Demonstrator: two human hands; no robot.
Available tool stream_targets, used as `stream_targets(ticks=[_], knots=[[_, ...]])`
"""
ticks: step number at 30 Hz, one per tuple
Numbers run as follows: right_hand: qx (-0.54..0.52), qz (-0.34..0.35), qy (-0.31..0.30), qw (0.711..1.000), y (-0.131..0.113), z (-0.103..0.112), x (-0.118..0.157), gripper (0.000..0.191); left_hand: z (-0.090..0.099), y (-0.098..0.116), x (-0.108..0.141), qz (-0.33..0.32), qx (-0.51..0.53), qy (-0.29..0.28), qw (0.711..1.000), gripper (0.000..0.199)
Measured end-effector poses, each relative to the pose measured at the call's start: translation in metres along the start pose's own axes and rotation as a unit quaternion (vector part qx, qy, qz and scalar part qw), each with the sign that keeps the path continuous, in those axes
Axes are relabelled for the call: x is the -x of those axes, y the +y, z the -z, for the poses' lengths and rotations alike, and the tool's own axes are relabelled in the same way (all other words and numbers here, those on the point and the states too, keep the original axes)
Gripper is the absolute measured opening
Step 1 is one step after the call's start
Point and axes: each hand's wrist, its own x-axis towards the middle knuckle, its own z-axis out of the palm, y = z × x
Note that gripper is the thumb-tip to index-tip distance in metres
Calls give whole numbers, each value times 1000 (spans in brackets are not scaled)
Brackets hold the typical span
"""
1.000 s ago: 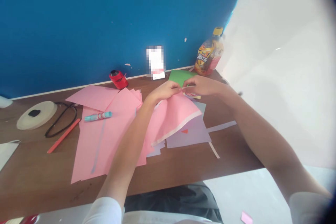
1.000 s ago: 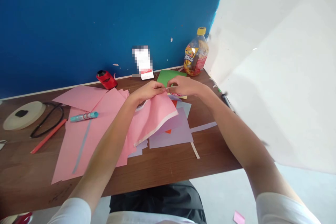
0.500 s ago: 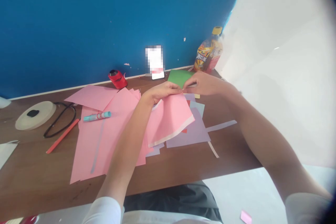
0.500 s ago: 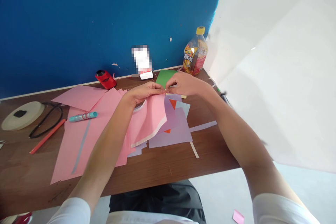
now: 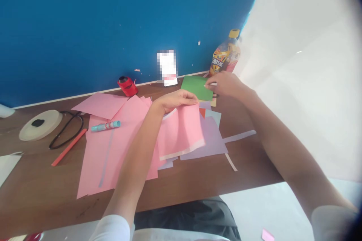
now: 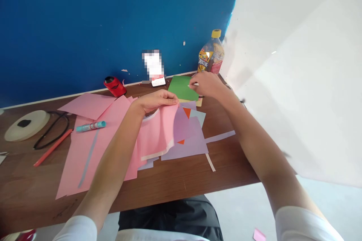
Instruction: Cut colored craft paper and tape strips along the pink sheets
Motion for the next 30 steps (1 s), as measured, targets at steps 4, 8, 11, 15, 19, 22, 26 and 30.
stream_targets(ticks=[4, 8, 11, 15, 19, 22, 26, 30], knots=[[-214, -24, -54, 975, 13, -4, -5, 30, 0, 1, -3, -9, -47, 79, 996, 29], [-301, -62, -105, 946, 8, -7, -4, 30, 3, -8, -10, 14, -79, 61, 995, 30], [-307, -65, -78, 946, 6, -10, -3, 38, 5, -10, -10, 10, -85, 84, 993, 32], [-263, -98, 16, 960, 2, -16, -5, 39, 4, -6, -7, -4, -75, 81, 994, 36], [-178, -138, 104, 969, 0, -21, -9, 18, 2, -5, -5, -5, -86, 64, 994, 38], [-100, -185, 110, 971, 6, -21, -11, 15, 3, -8, -5, 3, -112, 45, 993, 36], [-92, -220, 45, 970, 26, -21, -12, 14, 10, -14, -4, 39, -120, -27, 992, 51], [-65, -229, -50, 970, 42, -26, -12, 15, 21, -23, -4, 94, -175, -70, 978, 65]])
